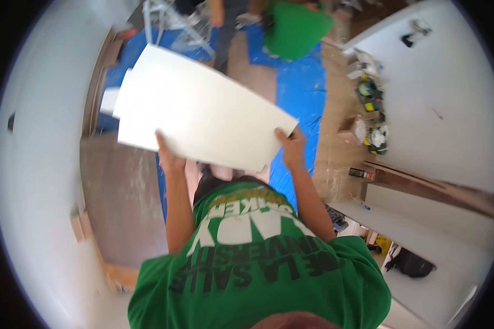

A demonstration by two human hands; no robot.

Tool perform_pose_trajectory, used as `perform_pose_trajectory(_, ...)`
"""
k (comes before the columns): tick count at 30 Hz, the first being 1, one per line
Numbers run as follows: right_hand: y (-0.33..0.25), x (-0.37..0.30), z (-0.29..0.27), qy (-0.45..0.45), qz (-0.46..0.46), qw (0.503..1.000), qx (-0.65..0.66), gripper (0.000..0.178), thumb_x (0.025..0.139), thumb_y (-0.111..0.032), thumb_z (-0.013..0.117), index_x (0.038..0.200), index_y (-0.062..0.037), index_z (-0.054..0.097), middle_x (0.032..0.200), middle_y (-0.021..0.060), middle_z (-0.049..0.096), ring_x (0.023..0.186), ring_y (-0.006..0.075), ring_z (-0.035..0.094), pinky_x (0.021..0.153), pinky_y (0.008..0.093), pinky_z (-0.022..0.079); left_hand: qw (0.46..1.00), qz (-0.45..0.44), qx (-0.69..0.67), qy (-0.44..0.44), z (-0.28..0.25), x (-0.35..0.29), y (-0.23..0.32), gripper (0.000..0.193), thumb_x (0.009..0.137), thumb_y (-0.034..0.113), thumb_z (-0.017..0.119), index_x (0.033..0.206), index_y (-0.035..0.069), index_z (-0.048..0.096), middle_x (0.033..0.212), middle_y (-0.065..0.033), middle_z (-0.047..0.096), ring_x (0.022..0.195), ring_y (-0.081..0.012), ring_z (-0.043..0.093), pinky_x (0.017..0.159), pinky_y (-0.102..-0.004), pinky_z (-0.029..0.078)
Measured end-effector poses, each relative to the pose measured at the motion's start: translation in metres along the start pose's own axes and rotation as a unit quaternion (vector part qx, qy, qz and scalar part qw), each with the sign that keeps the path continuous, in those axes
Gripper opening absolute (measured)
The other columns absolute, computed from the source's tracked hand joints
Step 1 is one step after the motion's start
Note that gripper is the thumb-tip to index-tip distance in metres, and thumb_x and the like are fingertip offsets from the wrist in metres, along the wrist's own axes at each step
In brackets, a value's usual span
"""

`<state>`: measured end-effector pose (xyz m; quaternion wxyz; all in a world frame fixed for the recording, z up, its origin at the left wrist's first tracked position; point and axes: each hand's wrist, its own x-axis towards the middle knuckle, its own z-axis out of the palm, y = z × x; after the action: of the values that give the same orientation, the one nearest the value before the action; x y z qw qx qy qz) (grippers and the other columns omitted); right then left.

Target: The person handles white cabinet doors and wooden frames, aligning them and moving them around the room. They also pick up and place down various wooden panels and components while other workers assemble nearby.

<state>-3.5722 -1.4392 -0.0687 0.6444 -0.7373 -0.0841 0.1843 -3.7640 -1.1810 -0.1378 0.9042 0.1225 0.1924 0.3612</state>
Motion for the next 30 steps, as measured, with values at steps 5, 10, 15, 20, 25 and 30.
perform_pose_trajectory(5,0.016,-0.011,-0.003,-0.011,-0.023,0.999,0.019,0.033,0.080,-0.005,0.069,0.110,0.0020,0.056,0.102,0.0077,0.062,0.091,0.0145,0.058,0.081,0.0287,0.047,0.988,0.043,0.069,0.131,-0.003,0.003,0.022,0.048,0.093,0.030,0.056,0.128,-0.002,0.045,0.123,-0.0144,0.055,0.112,-0.0289,0.054,0.096,-0.0438,0.045)
perform_pose_trajectory(10,0.027,-0.001,-0.002,-0.073,0.055,0.983,0.156,0.039,0.080,-0.003,0.068,0.114,0.0051,0.053,0.106,0.0100,0.061,0.096,0.0174,0.059,0.087,0.0315,0.047,0.988,0.102,0.028,0.109,-0.011,-0.021,0.041,0.040,0.089,0.018,0.063,0.120,-0.004,0.050,0.114,-0.0149,0.060,0.100,-0.0260,0.061,0.085,-0.0382,0.052)
perform_pose_trajectory(15,0.008,-0.004,0.002,-0.158,0.095,0.980,-0.069,0.039,0.077,-0.007,0.073,0.111,0.0048,0.059,0.105,0.0105,0.062,0.095,0.0165,0.058,0.084,0.0280,0.045,0.975,0.101,0.095,0.175,-0.027,-0.024,0.039,0.032,0.085,0.007,0.065,0.113,-0.007,0.055,0.107,-0.0151,0.062,0.092,-0.0241,0.064,0.079,-0.0356,0.055)
perform_pose_trajectory(20,0.015,-0.008,0.001,-0.222,-0.018,0.916,-0.335,0.035,0.072,-0.015,0.078,0.101,0.0005,0.067,0.095,0.0099,0.062,0.081,0.0156,0.057,0.070,0.0286,0.046,0.973,0.125,0.103,0.162,-0.023,-0.026,0.032,0.031,0.082,0.006,0.067,0.108,-0.008,0.058,0.102,-0.0158,0.064,0.086,-0.0235,0.065,0.076,-0.0346,0.055)
perform_pose_trajectory(25,0.020,0.005,0.013,-0.235,-0.062,0.902,-0.357,0.029,0.071,-0.020,0.078,0.086,0.0017,0.067,0.074,0.0052,0.060,0.066,0.0132,0.052,0.061,0.0274,0.043,0.959,0.073,0.192,0.198,-0.030,-0.026,0.030,0.036,0.084,0.003,0.064,0.113,-0.013,0.052,0.107,-0.0203,0.061,0.094,-0.0284,0.063,0.080,-0.0391,0.055)
perform_pose_trajectory(30,0.028,0.020,0.019,-0.262,0.007,0.921,-0.288,0.028,0.072,-0.021,0.076,0.083,0.0011,0.062,0.071,0.0038,0.059,0.063,0.0123,0.051,0.059,0.0285,0.043,0.983,0.121,0.055,0.127,-0.039,-0.028,0.018,0.032,0.082,0.001,0.066,0.107,-0.013,0.053,0.100,-0.0205,0.063,0.083,-0.0302,0.066,0.073,-0.0410,0.058)
